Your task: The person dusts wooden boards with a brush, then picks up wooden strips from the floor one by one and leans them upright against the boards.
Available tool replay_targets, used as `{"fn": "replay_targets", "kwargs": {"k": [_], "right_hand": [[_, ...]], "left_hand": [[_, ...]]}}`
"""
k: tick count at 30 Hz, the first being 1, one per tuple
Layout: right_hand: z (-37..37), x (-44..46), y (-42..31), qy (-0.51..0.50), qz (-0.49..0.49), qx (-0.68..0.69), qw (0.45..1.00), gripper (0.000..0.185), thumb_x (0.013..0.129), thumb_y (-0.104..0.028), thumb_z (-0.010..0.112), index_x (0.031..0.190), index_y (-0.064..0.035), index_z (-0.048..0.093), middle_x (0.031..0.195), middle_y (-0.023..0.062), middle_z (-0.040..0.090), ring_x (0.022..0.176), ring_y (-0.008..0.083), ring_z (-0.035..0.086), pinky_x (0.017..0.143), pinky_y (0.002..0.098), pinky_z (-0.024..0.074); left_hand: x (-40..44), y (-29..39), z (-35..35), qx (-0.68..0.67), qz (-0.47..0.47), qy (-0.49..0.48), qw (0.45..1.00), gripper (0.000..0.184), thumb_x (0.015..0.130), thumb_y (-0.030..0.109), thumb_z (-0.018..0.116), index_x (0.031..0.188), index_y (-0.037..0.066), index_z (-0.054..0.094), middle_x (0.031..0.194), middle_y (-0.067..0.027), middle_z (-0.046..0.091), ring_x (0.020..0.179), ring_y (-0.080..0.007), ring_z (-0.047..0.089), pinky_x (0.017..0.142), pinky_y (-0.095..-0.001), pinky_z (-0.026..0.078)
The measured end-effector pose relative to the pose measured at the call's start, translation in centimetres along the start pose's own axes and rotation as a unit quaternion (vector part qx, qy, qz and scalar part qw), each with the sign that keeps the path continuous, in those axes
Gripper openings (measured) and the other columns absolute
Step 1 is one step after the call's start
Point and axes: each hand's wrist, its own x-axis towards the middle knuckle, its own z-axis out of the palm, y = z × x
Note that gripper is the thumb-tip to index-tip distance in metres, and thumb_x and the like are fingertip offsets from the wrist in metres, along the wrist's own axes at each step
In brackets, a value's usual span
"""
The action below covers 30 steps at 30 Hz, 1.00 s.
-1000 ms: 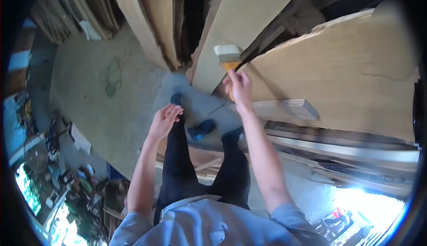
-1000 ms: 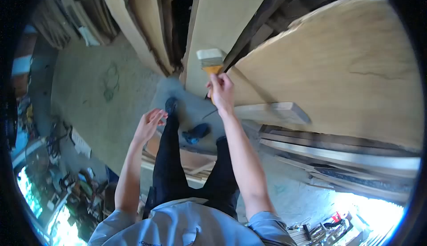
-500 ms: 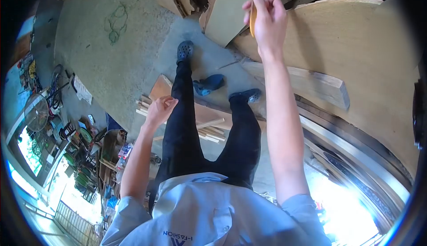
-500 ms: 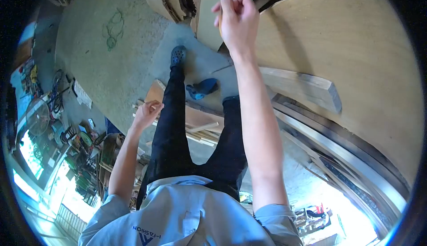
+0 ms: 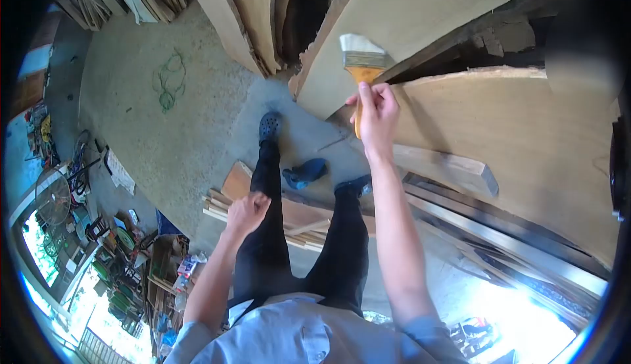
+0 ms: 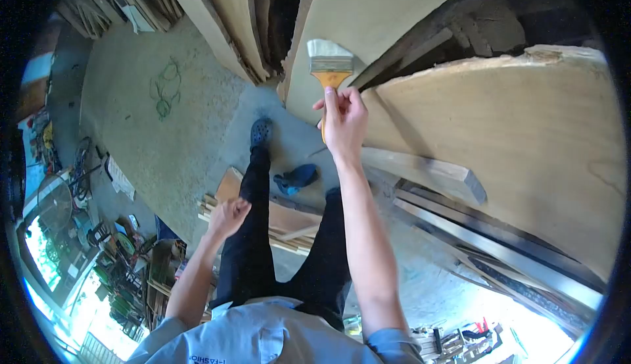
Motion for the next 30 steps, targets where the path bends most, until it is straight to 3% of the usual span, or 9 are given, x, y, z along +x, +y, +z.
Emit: {"fn": "replay_targets", "kwargs": {"k": [7,11,15,18,19,22,23,26,30], "right_hand": [[0.2,-0.8,3.9,0.053,0.132,-0.009,0.990,0.027,0.097,-0.024,0.059,0.082,-0.0052,0.047,0.068,0.0072,0.066,0.046,0.0070,0.053,0.037,0.0227,0.0392],[0.4,-2.0,-0.9,0.094,-0.001,0.051,0.994,0.025,0.100,-0.020,0.057,0.083,-0.0059,0.045,0.072,0.0073,0.066,0.046,0.0070,0.051,0.041,0.0213,0.0404],[0.6,-1.6,-5.1,0.130,-0.106,0.078,0.983,0.024,0.100,-0.019,0.056,0.084,-0.0068,0.043,0.074,0.0070,0.065,0.048,0.0061,0.050,0.043,0.0207,0.0409],[1.4,-1.2,-2.3,0.131,0.042,0.087,0.987,0.025,0.100,-0.023,0.057,0.084,-0.0066,0.046,0.072,0.0060,0.063,0.049,0.0078,0.050,0.044,0.0234,0.0413],[1.5,-1.5,-0.7,0.122,0.105,0.070,0.985,0.026,0.099,-0.024,0.058,0.084,-0.0063,0.047,0.072,0.0059,0.063,0.050,0.0086,0.051,0.044,0.0239,0.0415],[2.6,-1.8,6.4,0.175,0.042,-0.073,0.981,0.026,0.098,-0.026,0.060,0.086,-0.0059,0.048,0.073,0.0067,0.063,0.051,0.0103,0.054,0.046,0.0242,0.0424],[3.4,-2.2,5.3,0.174,0.052,-0.017,0.983,0.026,0.098,-0.026,0.059,0.087,-0.0061,0.048,0.074,0.0070,0.064,0.052,0.0107,0.055,0.047,0.0244,0.0428],[5.5,-2.5,-2.5,0.195,0.063,0.083,0.975,0.023,0.099,-0.025,0.057,0.087,-0.0072,0.047,0.076,0.0087,0.064,0.054,0.0119,0.056,0.052,0.0256,0.0442],[8.7,0.7,-9.4,0.235,-0.105,0.095,0.962,0.025,0.099,-0.026,0.057,0.086,-0.0079,0.048,0.079,0.0093,0.065,0.060,0.0131,0.058,0.057,0.0277,0.0460]], "left_hand": [[1.9,4.2,-1.0,-0.152,0.085,0.026,0.984,0.023,0.091,0.030,0.063,0.095,0.009,0.069,0.081,-0.0086,0.071,0.074,-0.0242,0.069,0.067,-0.0353,0.052],[7.2,13.2,-3.8,-0.318,0.174,-0.030,0.931,0.036,0.103,0.032,0.049,0.105,-0.001,0.065,0.091,-0.0023,0.066,0.074,-0.0087,0.056,0.072,-0.0248,0.048],[8.5,23.6,-8.8,-0.485,0.248,0.010,0.838,0.041,0.104,0.033,0.045,0.119,-0.002,0.062,0.099,-0.0058,0.067,0.083,-0.0088,0.058,0.078,-0.0249,0.048],[8.8,27.2,-10.8,-0.424,0.252,0.040,0.869,0.040,0.101,0.033,0.049,0.123,0.001,0.061,0.097,-0.0126,0.070,0.090,-0.0196,0.068,0.076,-0.0311,0.052],[9.2,26.8,-10.3,-0.386,0.252,0.053,0.886,0.041,0.100,0.033,0.050,0.123,0.001,0.061,0.098,-0.0134,0.070,0.092,-0.0206,0.069,0.077,-0.0317,0.052],[11.0,22.4,-6.0,-0.342,0.245,0.096,0.902,0.039,0.097,0.030,0.055,0.123,0.001,0.061,0.102,-0.0149,0.070,0.094,-0.0240,0.069,0.081,-0.0331,0.052],[9.5,21.6,-6.9,-0.408,0.207,0.034,0.889,0.038,0.100,0.026,0.055,0.127,-0.001,0.058,0.107,-0.0103,0.067,0.098,-0.0167,0.062,0.090,-0.0293,0.047],[9.1,18.0,-7.6,-0.429,0.160,0.025,0.889,0.036,0.100,0.026,0.055,0.124,0.000,0.059,0.106,-0.0088,0.067,0.092,-0.0146,0.062,0.084,-0.0276,0.049],[10.1,15.3,-11.5,-0.441,0.163,-0.039,0.882,0.034,0.100,0.027,0.054,0.122,0.002,0.059,0.102,-0.0064,0.066,0.087,-0.0128,0.061,0.079,-0.0267,0.049]]}}
